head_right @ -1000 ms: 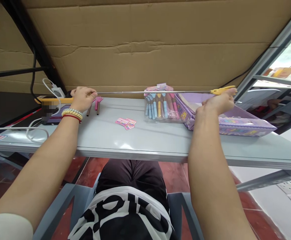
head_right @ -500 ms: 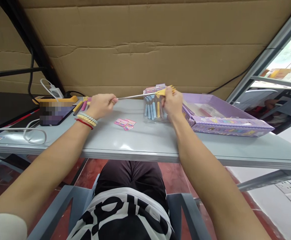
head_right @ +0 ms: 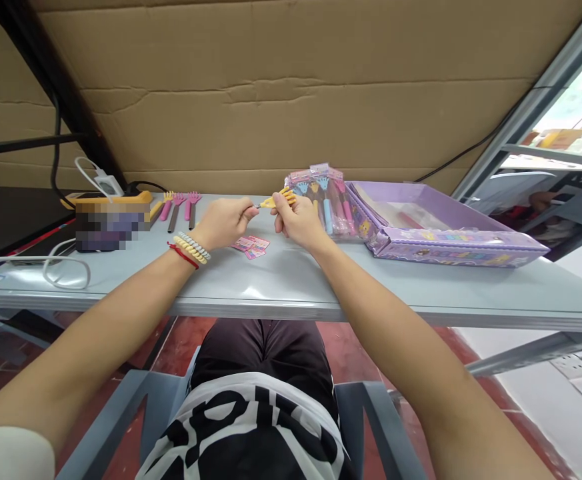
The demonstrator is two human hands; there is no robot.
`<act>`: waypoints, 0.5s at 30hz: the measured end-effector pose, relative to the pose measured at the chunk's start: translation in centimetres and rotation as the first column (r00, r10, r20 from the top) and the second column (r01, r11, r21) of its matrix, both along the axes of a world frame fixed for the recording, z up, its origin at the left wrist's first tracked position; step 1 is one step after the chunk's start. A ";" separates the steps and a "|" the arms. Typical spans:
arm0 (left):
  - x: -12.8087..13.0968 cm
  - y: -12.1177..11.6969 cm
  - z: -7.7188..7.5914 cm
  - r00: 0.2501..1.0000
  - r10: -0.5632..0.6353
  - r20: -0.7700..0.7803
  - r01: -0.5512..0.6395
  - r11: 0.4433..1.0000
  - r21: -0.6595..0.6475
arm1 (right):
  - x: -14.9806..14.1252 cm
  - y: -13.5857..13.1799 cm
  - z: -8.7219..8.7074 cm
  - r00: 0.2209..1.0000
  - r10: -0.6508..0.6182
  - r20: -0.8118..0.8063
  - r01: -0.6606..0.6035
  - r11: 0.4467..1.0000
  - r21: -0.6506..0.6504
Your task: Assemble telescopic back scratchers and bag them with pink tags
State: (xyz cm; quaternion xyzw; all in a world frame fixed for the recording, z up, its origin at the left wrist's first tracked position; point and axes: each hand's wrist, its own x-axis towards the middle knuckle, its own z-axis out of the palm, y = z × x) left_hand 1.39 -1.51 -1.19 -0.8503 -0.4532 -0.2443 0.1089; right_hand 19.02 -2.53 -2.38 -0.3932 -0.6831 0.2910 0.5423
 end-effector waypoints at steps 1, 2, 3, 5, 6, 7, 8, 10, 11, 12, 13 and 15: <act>-0.2 0.2 0.0 1.000 -0.022 0.012 0.022 1.000 -0.006 | 0.1 0.2 -0.1 1.000 -0.009 0.024 0.009 1.000 0.004; -0.3 0.5 0.0 0.999 -0.051 0.021 0.051 0.999 -0.014 | 0.2 0.5 -0.2 0.998 -0.032 0.052 0.031 0.999 0.013; -0.5 0.7 0.0 0.996 -0.084 0.027 0.084 0.996 -0.022 | 0.4 0.7 -0.3 0.994 -0.067 0.083 0.065 0.998 0.024; -0.9 1.2 0.1 0.991 -0.131 0.039 0.133 0.991 -0.035 | 0.5 0.9 -0.4 0.976 -0.170 0.139 0.164 0.985 0.051; -1.2 1.4 0.2 0.991 -0.124 0.049 0.126 0.991 -0.040 | 0.6 1.0 -0.4 0.960 -0.231 0.159 0.223 0.972 0.070; -1.5 1.6 0.3 0.994 -0.092 0.062 0.095 0.994 -0.051 | 0.7 1.0 -0.4 0.941 -0.292 0.171 0.280 0.955 0.095; -1.9 1.9 0.3 0.996 -0.033 0.079 0.039 0.997 -0.068 | 0.9 1.0 -0.3 0.921 -0.349 0.173 0.331 0.935 0.126; -2.6 2.4 0.3 0.986 0.134 0.103 -0.121 0.985 -0.125 | 1.1 0.9 0.2 0.887 -0.439 0.146 0.407 0.891 0.202; -3.0 2.6 0.2 0.970 0.220 0.104 -0.202 0.967 -0.157 | 1.3 0.6 0.5 0.878 -0.462 0.123 0.426 0.872 0.241; -3.3 2.8 0.0 0.951 0.294 0.095 -0.274 0.944 -0.186 | 1.4 0.2 0.9 0.878 -0.469 0.094 0.430 0.860 0.276; -3.5 3.0 -0.2 0.933 0.352 0.075 -0.330 0.920 -0.211 | 1.4 -0.4 1.4 0.886 -0.459 0.058 0.422 0.853 0.306; -3.8 3.4 -0.8 0.910 0.414 0.008 -0.399 0.881 -0.254 | 1.3 -2.5 2.2 0.930 -0.367 -0.021 0.352 0.872 0.341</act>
